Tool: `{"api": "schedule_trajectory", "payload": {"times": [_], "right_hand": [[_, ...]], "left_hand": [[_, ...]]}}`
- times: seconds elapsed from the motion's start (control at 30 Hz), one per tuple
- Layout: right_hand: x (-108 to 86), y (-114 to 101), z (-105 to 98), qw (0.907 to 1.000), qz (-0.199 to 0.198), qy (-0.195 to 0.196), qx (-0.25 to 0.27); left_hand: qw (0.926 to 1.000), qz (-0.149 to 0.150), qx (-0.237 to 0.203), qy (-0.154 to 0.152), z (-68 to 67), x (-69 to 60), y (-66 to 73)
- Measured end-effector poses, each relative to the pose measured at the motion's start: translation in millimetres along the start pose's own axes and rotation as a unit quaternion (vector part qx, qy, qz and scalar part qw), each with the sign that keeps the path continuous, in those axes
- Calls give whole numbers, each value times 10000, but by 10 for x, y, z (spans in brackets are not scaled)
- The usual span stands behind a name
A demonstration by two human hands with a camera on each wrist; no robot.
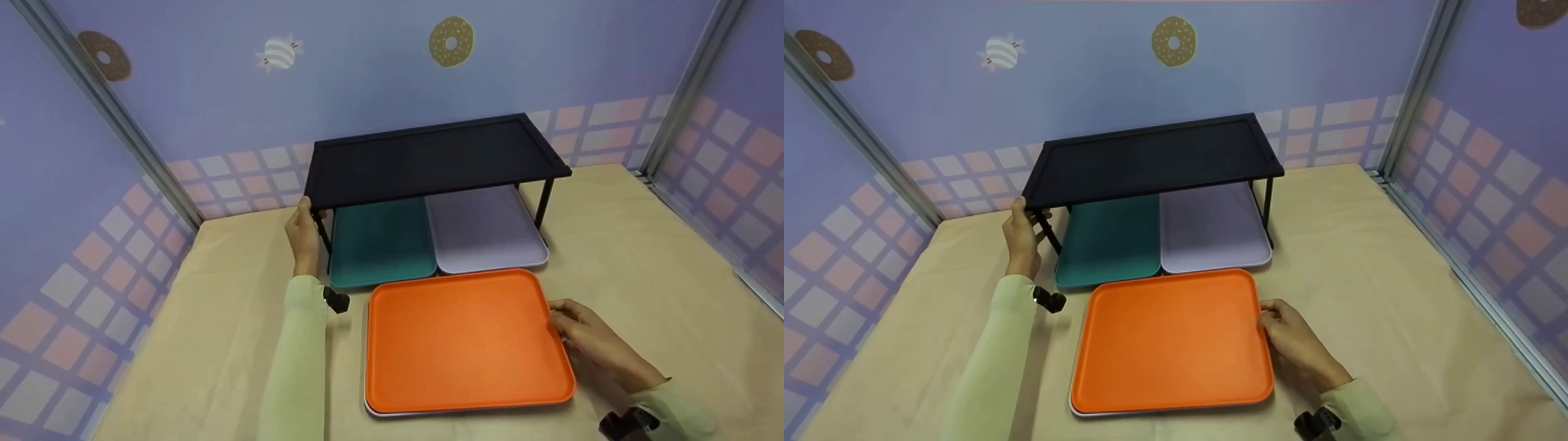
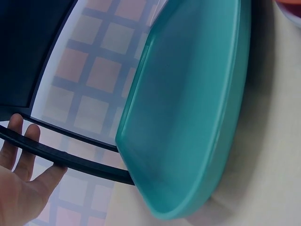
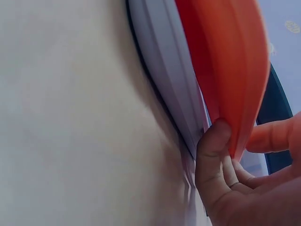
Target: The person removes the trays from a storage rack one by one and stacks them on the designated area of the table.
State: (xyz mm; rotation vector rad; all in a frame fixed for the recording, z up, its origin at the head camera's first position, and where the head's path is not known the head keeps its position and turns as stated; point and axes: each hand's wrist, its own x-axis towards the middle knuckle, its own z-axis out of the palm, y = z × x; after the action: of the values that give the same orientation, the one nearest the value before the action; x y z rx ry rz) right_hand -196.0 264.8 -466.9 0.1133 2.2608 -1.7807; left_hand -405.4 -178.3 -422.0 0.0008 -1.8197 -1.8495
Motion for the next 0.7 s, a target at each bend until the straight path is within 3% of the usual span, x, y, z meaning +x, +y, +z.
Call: {"api": "schedule_trajectory", "payload": {"times": [0.7], "right_hand": [[-10, 22, -22, 9993, 83, -300, -194]], "left_hand": [[9997, -155, 167, 8, -17, 10, -8]]}}
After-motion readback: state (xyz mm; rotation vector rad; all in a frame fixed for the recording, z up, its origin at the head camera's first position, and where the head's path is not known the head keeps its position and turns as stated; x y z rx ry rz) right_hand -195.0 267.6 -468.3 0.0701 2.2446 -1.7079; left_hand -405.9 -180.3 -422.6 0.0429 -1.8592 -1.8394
